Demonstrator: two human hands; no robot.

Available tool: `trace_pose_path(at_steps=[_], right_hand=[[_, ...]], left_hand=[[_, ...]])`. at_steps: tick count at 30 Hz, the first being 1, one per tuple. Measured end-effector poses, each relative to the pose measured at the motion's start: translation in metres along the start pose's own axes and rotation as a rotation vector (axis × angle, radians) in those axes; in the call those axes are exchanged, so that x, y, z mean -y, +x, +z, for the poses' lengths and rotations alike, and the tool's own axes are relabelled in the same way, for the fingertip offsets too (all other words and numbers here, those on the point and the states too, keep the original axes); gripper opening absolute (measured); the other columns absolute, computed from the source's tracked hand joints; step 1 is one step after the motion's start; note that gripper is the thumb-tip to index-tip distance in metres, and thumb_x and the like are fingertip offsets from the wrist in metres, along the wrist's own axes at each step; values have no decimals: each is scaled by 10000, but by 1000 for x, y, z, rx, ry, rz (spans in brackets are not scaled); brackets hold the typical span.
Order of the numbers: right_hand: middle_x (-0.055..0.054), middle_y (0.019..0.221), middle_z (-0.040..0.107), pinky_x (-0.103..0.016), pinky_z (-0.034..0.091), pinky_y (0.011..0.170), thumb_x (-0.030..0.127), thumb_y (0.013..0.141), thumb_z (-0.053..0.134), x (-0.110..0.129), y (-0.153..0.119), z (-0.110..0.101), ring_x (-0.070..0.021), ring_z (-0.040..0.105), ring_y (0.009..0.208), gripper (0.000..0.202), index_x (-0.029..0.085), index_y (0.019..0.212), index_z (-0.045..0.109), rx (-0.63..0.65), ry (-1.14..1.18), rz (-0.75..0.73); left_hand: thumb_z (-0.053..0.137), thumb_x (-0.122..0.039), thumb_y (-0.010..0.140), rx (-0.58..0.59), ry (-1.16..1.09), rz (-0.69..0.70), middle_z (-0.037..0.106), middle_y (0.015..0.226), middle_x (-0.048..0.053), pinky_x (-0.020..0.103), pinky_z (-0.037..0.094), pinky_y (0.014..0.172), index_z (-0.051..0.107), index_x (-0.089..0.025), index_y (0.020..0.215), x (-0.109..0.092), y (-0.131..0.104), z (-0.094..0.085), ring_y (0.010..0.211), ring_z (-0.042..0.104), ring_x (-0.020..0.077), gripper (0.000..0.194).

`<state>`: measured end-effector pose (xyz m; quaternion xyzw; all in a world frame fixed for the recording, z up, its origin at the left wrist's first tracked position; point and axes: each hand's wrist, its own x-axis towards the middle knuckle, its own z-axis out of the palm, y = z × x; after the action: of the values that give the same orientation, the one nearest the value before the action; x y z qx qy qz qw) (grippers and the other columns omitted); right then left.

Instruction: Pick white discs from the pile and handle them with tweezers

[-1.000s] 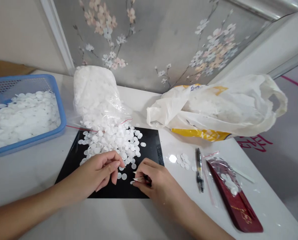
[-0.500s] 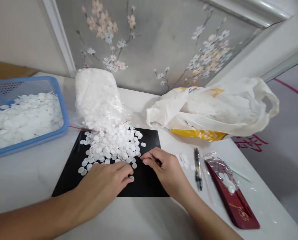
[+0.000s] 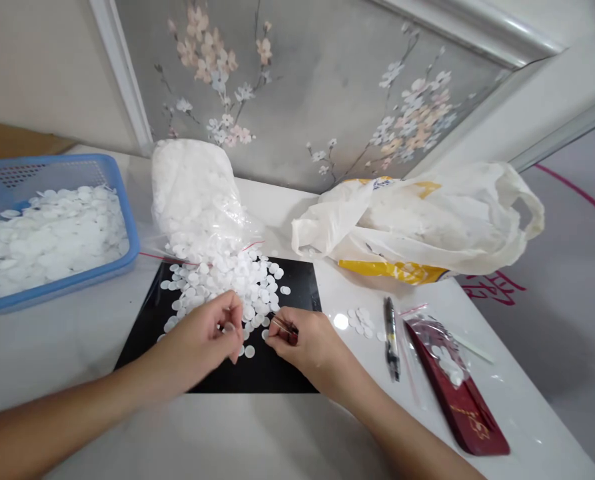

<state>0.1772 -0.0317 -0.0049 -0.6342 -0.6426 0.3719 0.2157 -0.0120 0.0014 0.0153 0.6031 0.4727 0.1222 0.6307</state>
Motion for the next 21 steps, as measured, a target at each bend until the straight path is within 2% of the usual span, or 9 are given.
trace_pose_path(at_steps=[3,7,9,11,13,15,17,21], right_hand=[[77,557,472,-206,316,508,68,697,576,2,2,-3,-93,403,514,161,203,634,514,31,-9,12],[81,583,478,-211,329,521,126,722,632,4,5,-8,-104,445,535,121,209,734,544,54,-7,38],[75,585,484,-215,325,515,152,754,625,6,6,-8,-110,447,535,90,212,740,559,61,-8,34],[66,575,487,-223,315,511,157,782,604,7,7,-7,-114,436,526,107,213,703,557,51,-25,12],[58,568,494,-230,307,512,139,786,595,9,8,-5,-117,434,520,148,213,669,545,32,-54,-3],[49,577,513,-233,308,516,133,778,610,10,9,-3,-123,446,524,162,213,658,535,20,-84,18],[42,586,526,-233,314,523,140,767,631,10,9,-4,-128,457,532,166,212,658,528,26,-105,39],[53,564,496,-227,310,519,104,750,602,9,8,-4,-113,430,515,169,208,648,518,49,-77,-1]], left_hand=[[410,-176,699,23,-199,-34,595,552,-54,220,140,414,421,-222,760,-4,4,-9,354,239,53,77],[411,-208,716,19,-234,-27,605,554,-11,227,194,426,504,-188,676,-6,5,-16,379,301,64,104],[440,-276,784,-31,-131,2,552,532,-27,229,230,453,532,-188,666,-6,3,-18,427,330,84,173],[497,-350,822,-121,111,68,474,508,-54,231,248,490,547,-202,667,-5,1,-18,473,354,103,220],[550,-357,814,-201,384,127,406,489,-72,236,231,503,560,-220,672,-3,-1,-15,482,349,111,197],[541,-352,827,-203,508,143,389,481,-79,242,204,491,561,-233,691,1,-1,-12,462,330,110,182],[495,-378,868,-146,440,131,408,500,-79,237,210,482,530,-230,699,3,-1,-9,467,344,109,227],[393,-481,923,-24,107,29,466,501,-78,221,250,466,523,-218,789,4,2,-11,445,347,101,322]])
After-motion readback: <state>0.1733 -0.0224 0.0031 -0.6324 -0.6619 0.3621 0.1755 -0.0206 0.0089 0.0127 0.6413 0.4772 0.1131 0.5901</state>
